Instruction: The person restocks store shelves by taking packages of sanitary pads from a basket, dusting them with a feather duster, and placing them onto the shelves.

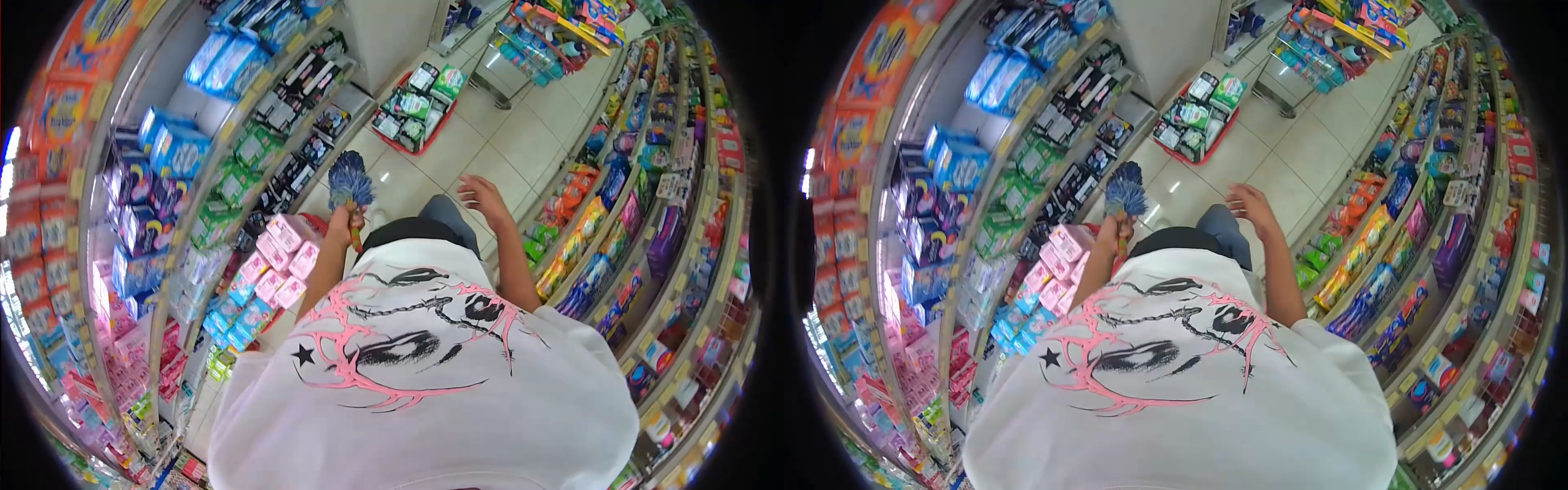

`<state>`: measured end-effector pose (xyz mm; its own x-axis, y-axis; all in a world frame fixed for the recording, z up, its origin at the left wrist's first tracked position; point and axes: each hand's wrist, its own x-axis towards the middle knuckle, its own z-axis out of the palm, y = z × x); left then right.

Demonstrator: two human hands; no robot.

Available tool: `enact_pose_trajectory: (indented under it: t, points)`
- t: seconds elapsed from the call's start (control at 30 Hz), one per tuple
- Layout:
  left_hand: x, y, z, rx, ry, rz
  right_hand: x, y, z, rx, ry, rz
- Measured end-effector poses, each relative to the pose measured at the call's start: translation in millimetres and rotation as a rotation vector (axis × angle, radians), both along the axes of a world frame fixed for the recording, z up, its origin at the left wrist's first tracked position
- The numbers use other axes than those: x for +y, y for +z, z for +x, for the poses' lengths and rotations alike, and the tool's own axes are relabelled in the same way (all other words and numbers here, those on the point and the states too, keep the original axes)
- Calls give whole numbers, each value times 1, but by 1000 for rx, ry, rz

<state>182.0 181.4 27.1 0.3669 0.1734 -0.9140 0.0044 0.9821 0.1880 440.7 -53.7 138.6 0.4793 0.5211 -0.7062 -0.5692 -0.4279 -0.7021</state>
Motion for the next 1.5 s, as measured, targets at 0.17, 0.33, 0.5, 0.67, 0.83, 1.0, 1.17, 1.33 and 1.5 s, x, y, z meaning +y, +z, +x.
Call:
enact_pose_trajectory:
  t: [0.17,0.33,0.5,0.67,0.83,1.0,1.17,1.33,1.5]
  points:
    - [-30,-45,-23,576,-683,519,-25,-115,108,249,-240,-120]
    - [-104,-42,-12,896,-823,431,15,-194,230,147,327,-411]
    - [-202,-13,34,1022,-542,245,80,-286,320,-112,501,-368]
    - [-327,-32,11,1060,-588,150,163,-359,370,24,153,-471]
    - [-307,-11,117,1120,-322,-188,194,-424,368,399,94,-286]
    - [-301,-1,153,1044,-194,-89,206,-391,352,282,-26,-220]
    - [-280,5,157,1095,-478,-241,177,-342,359,225,-36,-297]
    - [-276,-1,145,1076,-577,171,126,-256,352,285,-105,-92]
    - [-288,-14,75,866,-432,313,66,-174,318,176,-269,58]
